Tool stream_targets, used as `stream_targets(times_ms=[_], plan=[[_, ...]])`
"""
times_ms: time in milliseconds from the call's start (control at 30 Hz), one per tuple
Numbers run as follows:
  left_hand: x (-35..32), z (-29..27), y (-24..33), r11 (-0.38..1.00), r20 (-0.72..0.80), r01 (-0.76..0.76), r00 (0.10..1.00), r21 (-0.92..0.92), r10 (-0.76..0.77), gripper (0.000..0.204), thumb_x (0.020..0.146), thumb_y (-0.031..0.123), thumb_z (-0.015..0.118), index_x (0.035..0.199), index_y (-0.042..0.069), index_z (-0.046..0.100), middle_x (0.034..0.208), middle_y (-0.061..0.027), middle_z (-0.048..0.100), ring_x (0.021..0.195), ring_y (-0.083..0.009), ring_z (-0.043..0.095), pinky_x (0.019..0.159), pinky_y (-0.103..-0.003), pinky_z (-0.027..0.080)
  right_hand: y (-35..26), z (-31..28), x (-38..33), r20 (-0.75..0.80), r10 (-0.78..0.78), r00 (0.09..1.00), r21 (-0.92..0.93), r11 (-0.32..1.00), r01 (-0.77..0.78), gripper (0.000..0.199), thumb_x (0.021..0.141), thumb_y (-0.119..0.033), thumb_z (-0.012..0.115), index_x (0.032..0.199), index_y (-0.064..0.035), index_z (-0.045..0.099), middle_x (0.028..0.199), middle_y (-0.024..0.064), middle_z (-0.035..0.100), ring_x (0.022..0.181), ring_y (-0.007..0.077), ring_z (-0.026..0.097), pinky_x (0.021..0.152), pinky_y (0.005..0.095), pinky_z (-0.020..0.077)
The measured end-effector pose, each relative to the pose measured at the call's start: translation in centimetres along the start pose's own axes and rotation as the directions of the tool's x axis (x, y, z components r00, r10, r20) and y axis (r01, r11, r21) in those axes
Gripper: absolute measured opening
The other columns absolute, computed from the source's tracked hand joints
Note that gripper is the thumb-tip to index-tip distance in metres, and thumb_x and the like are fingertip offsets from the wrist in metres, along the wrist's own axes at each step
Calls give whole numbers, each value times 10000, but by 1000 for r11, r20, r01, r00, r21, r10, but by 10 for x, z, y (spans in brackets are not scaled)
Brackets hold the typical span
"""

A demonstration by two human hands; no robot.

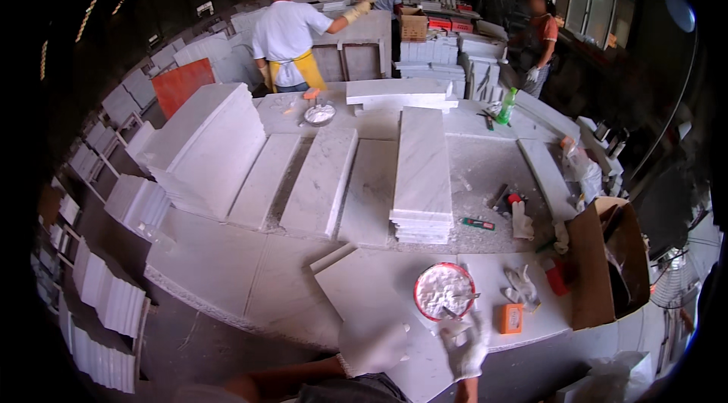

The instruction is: The person applies a white paste to the edges of rectangular stone slabs using a putty knife, then smooths the edges with a sanding block. The person repeats this process on multiple slabs and stacks the finished pieces.

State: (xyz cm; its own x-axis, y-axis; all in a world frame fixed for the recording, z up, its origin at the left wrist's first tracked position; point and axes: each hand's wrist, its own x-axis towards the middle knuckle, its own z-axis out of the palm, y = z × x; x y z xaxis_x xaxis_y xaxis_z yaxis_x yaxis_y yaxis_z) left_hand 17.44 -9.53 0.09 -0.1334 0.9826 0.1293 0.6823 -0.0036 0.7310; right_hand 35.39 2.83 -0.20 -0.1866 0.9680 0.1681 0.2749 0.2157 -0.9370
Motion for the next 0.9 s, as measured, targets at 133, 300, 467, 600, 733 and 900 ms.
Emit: stream_targets(times_ms=[133, 300, 467, 600, 733, 900], plan=[[10, -14, 14, 960, 81, 13, 997, -278, 10, 636, 815, 180, 806, 1346, 35, 487, 1205, -131, 634, 1049, -254, 655, 907, -371, 524, -12, 3, -20, 350, -174, 921, -263, 925, 275, 396, 723, -316, 859, 973, -35, 739, 1248, 170, 629, 1221, 343, 563, 961, 428, 501], [19, -41, 27, 941, 245, -43, 961, -335, 131, 559, 823, 122, 793, 1305, 43, 520, 1188, -124, 636, 1069, -243, 646, 915, -351, 528, -32, 9, -36, 417, -86, 905, -154, 974, 163, 439, 720, -369, 857, 1025, -78, 733, 1246, 145, 636, 1158, 326, 610, 968, 430, 498], [1, -27, -14, 818, 225, 91, 973, -568, 48, 456, 845, 63, 766, 1252, 43, 562, 1169, -94, 642, 1045, -174, 636, 910, -317, 528, -57, 23, -51, 403, -20, 915, -188, 977, 103, 424, 749, -370, 839, 1025, -70, 721, 1267, 128, 627, 1161, 331, 606, 963, 416, 504], [-13, -21, -46, 419, 225, 255, 967, -871, -119, 337, 863, 21, 747, 1164, 50, 598, 1081, -9, 648, 980, -95, 616, 881, -260, 519, -66, 28, -60, 316, -67, 946, -69, 993, 93, 479, 739, -266, 875, 1101, -50, 648, 1245, 189, 615, 1243, 331, 560, 1030, 437, 445], [-24, -35, -72, 476, 101, 191, 973, -858, -207, 297, 847, -40, 724, 1110, 49, 617, 1057, -14, 655, 1012, -102, 606, 924, -266, 502, -53, 21, -62, 84, 138, 987, -84, 988, -130, 530, 830, -158, 800, 1262, -7, 533, 1171, 108, 623, 1121, 208, 589, 1014, 384, 449], [-52, -63, -94, 361, 189, 299, 932, -883, -309, 221, 868, -41, 703, 1054, 18, 599, 1088, -58, 613, 1057, -152, 604, 916, -303, 521, -26, 23, -52, -170, 195, 966, -381, 891, -247, 510, 822, -222, 792, 1250, -71, 559, 1151, 146, 618, 964, 283, 663, 841, 402, 536]])
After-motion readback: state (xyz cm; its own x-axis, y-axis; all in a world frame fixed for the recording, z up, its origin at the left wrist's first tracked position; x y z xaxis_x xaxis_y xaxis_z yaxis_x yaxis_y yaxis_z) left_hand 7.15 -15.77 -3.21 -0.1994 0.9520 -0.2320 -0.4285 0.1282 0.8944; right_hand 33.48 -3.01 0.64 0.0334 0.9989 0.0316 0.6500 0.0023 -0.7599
